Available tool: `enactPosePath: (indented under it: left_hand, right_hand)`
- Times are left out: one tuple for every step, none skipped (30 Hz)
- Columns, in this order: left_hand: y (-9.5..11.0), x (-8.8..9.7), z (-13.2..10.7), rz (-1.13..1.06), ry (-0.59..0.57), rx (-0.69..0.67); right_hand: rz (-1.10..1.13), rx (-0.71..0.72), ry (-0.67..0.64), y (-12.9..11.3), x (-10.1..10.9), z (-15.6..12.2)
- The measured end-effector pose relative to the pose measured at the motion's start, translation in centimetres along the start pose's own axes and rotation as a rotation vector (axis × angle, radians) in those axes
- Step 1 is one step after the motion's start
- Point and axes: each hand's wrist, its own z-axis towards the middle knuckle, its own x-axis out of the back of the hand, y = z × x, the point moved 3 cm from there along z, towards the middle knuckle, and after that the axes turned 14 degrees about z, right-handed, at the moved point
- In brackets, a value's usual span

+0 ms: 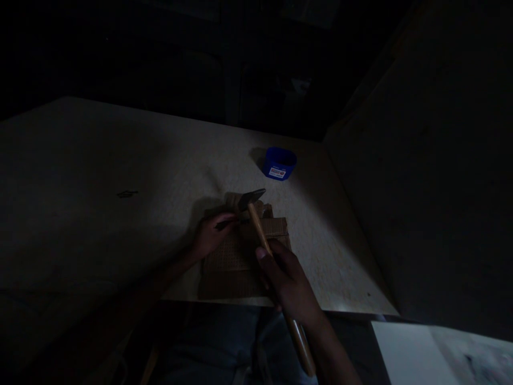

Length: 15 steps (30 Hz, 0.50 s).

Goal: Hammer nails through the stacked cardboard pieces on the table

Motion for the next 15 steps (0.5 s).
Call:
enactPosePath:
  left_hand:
    - [0.06,0.05,0.00,0.023,-0.002,-0.010]
    - [0.12,0.10,0.00,0.043,-0.007,-0.020]
    - [0.19,0.15,0.01,0.056,-0.010,-0.026]
    - [0.24,0.21,0.01,0.063,-0.013,-0.028]
    - [0.28,0.25,0.01,0.065,-0.013,-0.025]
    - [0.29,0.27,0.01,0.064,-0.014,-0.020]
    - [0.29,0.28,0.00,0.066,-0.012,-0.015]
    - [0.26,0.26,-0.01,0.068,-0.010,-0.013]
    - [0.22,0.22,-0.03,0.069,-0.010,-0.015]
    - [0.16,0.14,-0.04,0.070,-0.012,-0.020]
    - [0.08,0.07,-0.05,0.070,-0.011,-0.026]
    - [-0.01,0.00,-0.04,0.073,-0.009,-0.033]
    - [-0.09,-0.06,-0.03,0.077,-0.009,-0.041]
    - [-0.17,-0.11,0.00,0.083,-0.008,-0.046]
    - [-0.22,-0.13,0.04,0.091,-0.005,-0.048]
  right_hand:
    - [-0.007,0.009,-0.002,-0.05,0.00,-0.03]
    - [-0.017,0.022,-0.001,-0.11,0.02,-0.08]
    - [-0.026,0.033,0.000,-0.17,0.05,-0.13]
    - [-0.033,0.040,-0.003,-0.22,0.08,-0.20]
    - [-0.037,0.039,-0.010,-0.25,0.11,-0.26]
    - [-0.038,0.032,-0.019,-0.24,0.13,-0.32]
    - [-0.038,0.021,-0.030,-0.22,0.14,-0.36]
    - [-0.037,0.010,-0.040,-0.19,0.14,-0.39]
    - [-0.034,0.008,-0.046,-0.18,0.13,-0.39]
    - [-0.030,0.008,-0.050,-0.17,0.11,-0.36]
    - [-0.029,0.008,-0.049,-0.17,0.10,-0.31]
    - [-0.029,0.005,-0.047,-0.15,0.08,-0.23]
    - [-0.028,-0.001,-0.043,-0.13,0.08,-0.14]
    - [-0.028,-0.008,-0.039,-0.10,0.11,-0.05]
    - [-0.031,-0.012,-0.032,-0.06,0.19,0.02]
